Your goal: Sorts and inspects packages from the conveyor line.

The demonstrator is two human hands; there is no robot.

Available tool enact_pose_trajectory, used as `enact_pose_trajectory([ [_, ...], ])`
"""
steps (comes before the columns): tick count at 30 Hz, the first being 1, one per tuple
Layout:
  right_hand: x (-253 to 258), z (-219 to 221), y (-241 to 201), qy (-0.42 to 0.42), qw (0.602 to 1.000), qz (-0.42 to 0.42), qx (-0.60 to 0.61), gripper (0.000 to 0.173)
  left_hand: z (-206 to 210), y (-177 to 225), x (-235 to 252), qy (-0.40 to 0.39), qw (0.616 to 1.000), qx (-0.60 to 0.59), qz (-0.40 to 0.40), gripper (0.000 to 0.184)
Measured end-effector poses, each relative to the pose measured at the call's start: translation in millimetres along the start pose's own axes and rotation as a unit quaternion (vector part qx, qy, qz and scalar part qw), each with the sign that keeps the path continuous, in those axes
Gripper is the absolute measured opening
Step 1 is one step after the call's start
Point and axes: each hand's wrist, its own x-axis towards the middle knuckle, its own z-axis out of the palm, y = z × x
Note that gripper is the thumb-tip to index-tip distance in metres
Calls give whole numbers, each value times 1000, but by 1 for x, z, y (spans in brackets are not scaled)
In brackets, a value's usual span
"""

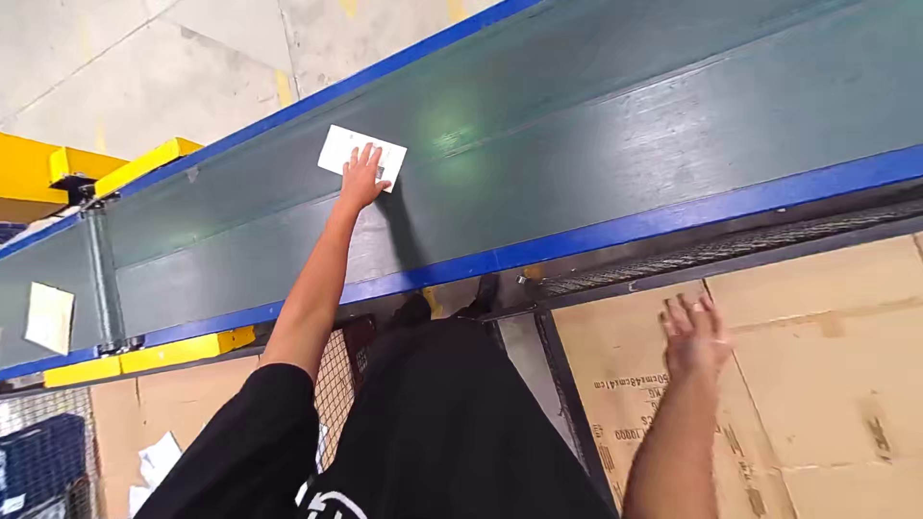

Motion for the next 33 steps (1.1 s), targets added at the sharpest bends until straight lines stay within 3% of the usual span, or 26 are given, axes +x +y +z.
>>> enact_pose_trajectory([
  [3,-55,43,23,27,999,-30,-13,54,-15,9,37,-23,998,1,54,117],
  [8,-119,103,18,40,995,-86,-36,45,-17,92,72,-90,986,46,133,116],
  [10,-129,140,4,-2,994,-98,-39,42,-11,112,75,-124,981,42,141,104],
  [13,-142,192,-14,-93,990,-106,-16,46,-8,140,51,-144,968,-17,203,59],
  [16,-156,231,-20,-191,978,-79,15,66,-28,163,-14,-134,933,-197,268,38],
  [19,-175,262,-21,-317,943,-100,16,86,-30,162,-87,-129,885,-413,170,35],
  [23,-196,293,-17,-442,897,-16,-22,61,17,116,-147,-4,858,-514,-13,42],
  [26,-200,320,1,-536,840,64,-58,73,45,65,-188,67,827,-545,-120,38],
  [30,-224,371,16,-549,810,49,-198,49,61,15,-241,88,782,-590,-179,41],
  [33,-247,414,26,-562,792,21,-237,40,74,-17,-274,87,742,-629,-215,49],
])
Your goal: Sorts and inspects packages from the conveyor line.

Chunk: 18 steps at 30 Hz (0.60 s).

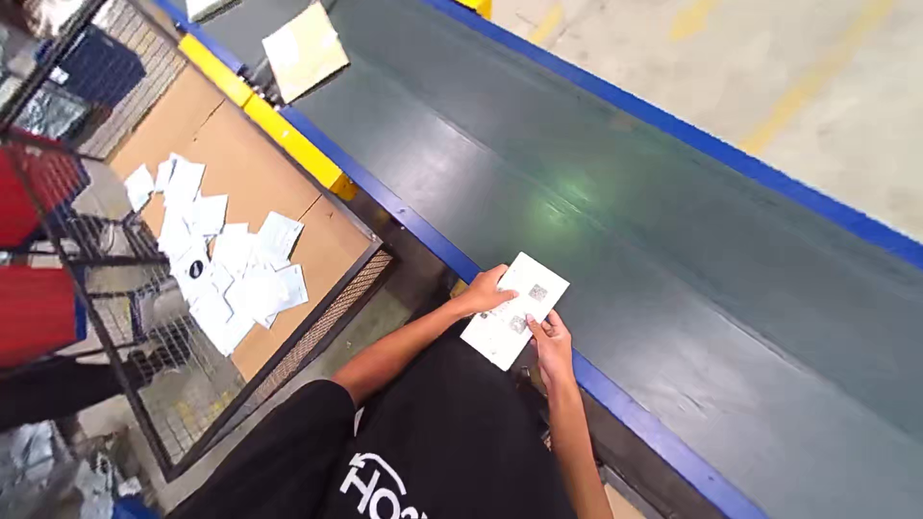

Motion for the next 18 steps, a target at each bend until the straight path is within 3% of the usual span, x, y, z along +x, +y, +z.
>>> enact_pose_trajectory([
  [4,38,35,-20,23,1000,-16,-7,37,-55,-11,-11,46,997,-69,-5,47],
  [7,59,60,-32,26,1000,-14,2,39,-117,-8,-12,165,975,-150,-14,47],
  [10,73,90,-41,23,1000,-18,-9,39,-193,-18,-3,295,952,-83,-23,46],
  [14,86,131,-38,-1,999,-24,-48,41,-282,-31,5,349,935,29,-57,52],
  [18,110,164,-50,-56,993,-26,-103,48,-360,-24,21,467,874,83,-109,69],
])
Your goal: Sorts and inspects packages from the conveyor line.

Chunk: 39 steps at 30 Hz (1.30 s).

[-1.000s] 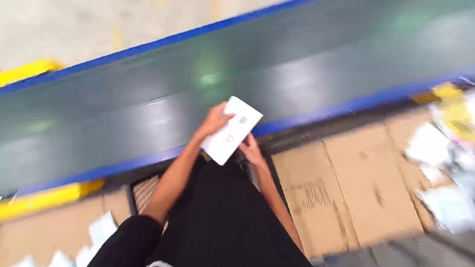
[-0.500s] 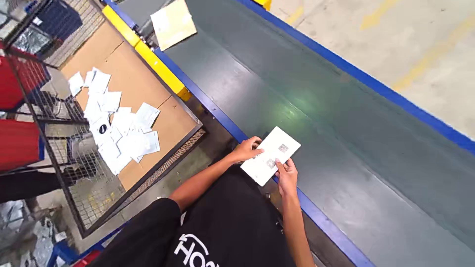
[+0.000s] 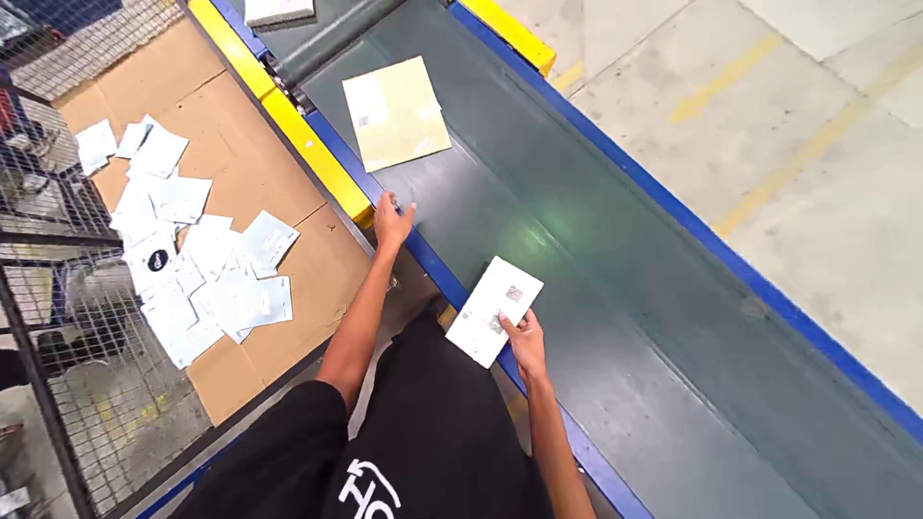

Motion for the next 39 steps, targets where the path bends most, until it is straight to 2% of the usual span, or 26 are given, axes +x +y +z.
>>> enact_pose_trajectory([
  [2,19,9,-18,-16,999,-19,-24,43,-9,13,33,37,999,22,11,77],
  [5,49,20,-49,-20,997,-59,-48,38,3,49,81,28,988,66,135,70],
  [9,73,31,-80,-24,996,-72,-46,34,72,77,124,-67,918,221,321,74],
  [13,94,24,-93,-16,996,-65,-63,34,132,79,107,-152,870,288,369,78],
  [16,113,9,-101,10,993,-70,-90,35,146,93,87,-207,849,288,392,73],
  [17,120,5,-104,17,992,-70,-104,35,145,97,79,-229,852,267,388,68],
  [19,136,3,-111,19,988,-71,-133,36,136,98,62,-218,889,206,345,59],
  [22,163,3,-126,21,981,-85,-172,38,114,93,33,-69,970,130,194,48],
  [24,180,1,-137,37,968,-93,-228,41,102,85,13,-29,988,99,113,51],
  [28,197,-8,-143,64,901,-90,-419,54,99,77,-40,-93,995,4,30,61],
  [32,170,-20,-132,96,867,-55,-487,66,114,86,-74,-90,988,-121,-35,62],
  [33,157,-25,-128,102,869,-39,-483,71,119,87,-80,-89,983,-150,-59,62],
  [36,116,-48,-111,132,912,13,-389,93,128,84,-91,-127,968,-187,-109,63],
  [38,90,-68,-92,161,939,34,-303,108,131,78,-90,-152,961,-199,-114,64],
  [39,78,-79,-80,168,951,43,-254,108,129,74,-84,-159,960,-207,-105,65],
])
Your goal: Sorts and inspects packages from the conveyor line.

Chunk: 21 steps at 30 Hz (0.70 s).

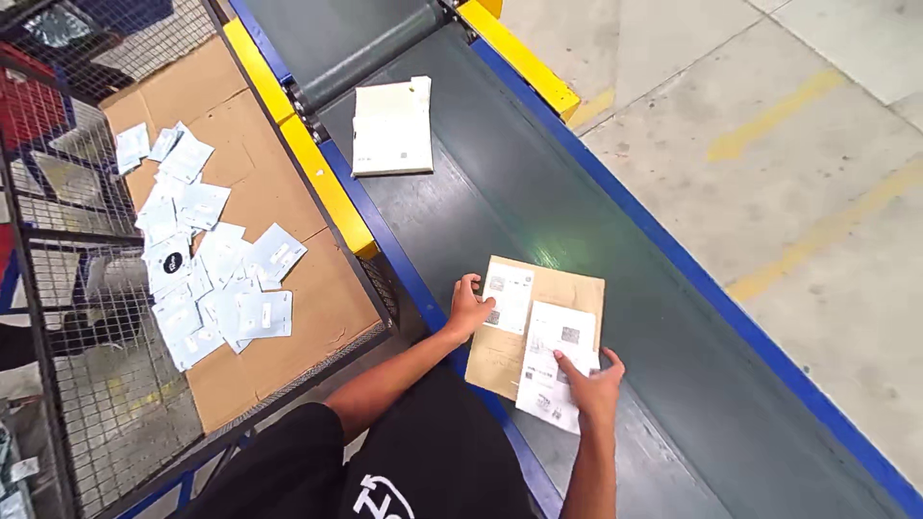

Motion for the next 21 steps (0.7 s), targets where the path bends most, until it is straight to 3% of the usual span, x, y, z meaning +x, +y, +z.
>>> enact_pose_trajectory([
  [2,-17,-14,29,-23,994,35,100,92,-25,11,19,38,997,34,50,66],
  [4,-35,-23,44,-46,982,52,177,58,-70,38,48,136,979,115,101,68],
  [5,-40,-26,47,-55,977,47,200,42,-95,54,66,192,963,150,117,71],
  [7,-45,-33,38,-79,976,8,205,28,-140,77,103,276,930,212,122,84],
  [10,-40,-52,-13,-147,969,-148,133,29,-178,91,150,297,911,277,64,105],
  [14,-20,-72,-113,-252,883,-375,127,22,-177,85,176,209,930,300,-26,117],
  [16,-2,-64,-155,-288,865,-372,173,22,-166,84,169,179,938,295,-39,122],
  [19,37,-19,-199,-307,886,-264,226,30,-146,89,136,160,945,280,-54,116],
  [21,68,27,-210,-313,906,-208,195,45,-133,88,119,147,953,259,-62,115],
])
